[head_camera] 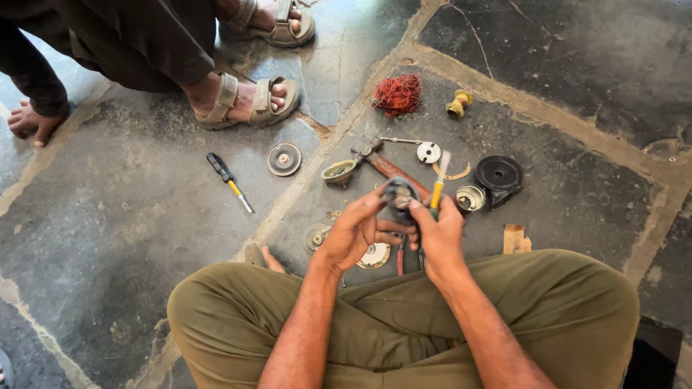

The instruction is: The person sits on the floor and uses a hammer, screwdriver, and pliers to disassemble and adjust a small circular electrical component. They remove parts, tap the housing, and manipulate internal pieces before reassembling the unit.

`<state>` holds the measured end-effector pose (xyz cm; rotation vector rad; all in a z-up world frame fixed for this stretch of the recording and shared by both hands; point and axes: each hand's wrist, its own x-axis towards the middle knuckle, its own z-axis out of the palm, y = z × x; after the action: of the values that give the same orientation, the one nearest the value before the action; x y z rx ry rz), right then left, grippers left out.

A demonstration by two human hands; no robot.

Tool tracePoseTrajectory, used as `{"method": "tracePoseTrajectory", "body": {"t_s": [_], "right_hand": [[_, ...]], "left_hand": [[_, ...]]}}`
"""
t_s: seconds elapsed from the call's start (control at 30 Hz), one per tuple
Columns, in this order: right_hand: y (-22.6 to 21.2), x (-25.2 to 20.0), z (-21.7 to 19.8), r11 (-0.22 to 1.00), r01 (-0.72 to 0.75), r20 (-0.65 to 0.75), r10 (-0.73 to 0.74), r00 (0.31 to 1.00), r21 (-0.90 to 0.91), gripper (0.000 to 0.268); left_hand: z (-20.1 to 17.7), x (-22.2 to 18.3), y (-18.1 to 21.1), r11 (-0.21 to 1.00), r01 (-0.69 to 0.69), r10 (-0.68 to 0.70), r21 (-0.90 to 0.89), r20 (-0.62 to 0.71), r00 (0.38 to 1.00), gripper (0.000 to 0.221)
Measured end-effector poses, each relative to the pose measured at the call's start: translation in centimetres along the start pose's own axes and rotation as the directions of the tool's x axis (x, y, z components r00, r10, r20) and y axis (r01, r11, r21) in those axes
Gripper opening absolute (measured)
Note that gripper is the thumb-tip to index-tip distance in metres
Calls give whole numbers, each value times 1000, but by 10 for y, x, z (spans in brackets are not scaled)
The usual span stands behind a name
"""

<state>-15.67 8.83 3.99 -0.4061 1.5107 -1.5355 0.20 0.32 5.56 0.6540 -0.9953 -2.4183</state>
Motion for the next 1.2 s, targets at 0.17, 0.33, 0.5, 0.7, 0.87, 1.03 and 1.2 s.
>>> {"method": "tracePoseTrajectory", "body": {"t_s": [0.17,0.33,0.5,0.7,0.87,1.03,1.2], "right_hand": [[2,-26,6,989,-37,56,29,998,145,19],[-8,-50,25,965,-141,186,100,978,221,15],[-28,-63,27,975,-204,363,160,918,85,28],[-46,-67,19,593,603,463,-393,795,-533,35],[-49,-78,23,471,678,510,-447,735,-564,34],[-52,-86,29,380,616,505,-357,786,-690,35],[-43,-85,27,358,589,490,-333,805,-724,37]], "left_hand": [[10,10,-18,909,-205,240,363,-53,969,74],[16,10,-35,938,-324,317,-121,-77,945,72],[5,11,-34,867,-390,353,-311,-169,920,63],[-16,10,-7,744,-476,342,-469,-344,874,76],[-13,9,1,689,-518,344,-507,-401,849,74],[-10,9,-3,698,-532,370,-479,-395,841,70],[-9,13,-11,752,-555,394,-357,-432,812,58]]}}
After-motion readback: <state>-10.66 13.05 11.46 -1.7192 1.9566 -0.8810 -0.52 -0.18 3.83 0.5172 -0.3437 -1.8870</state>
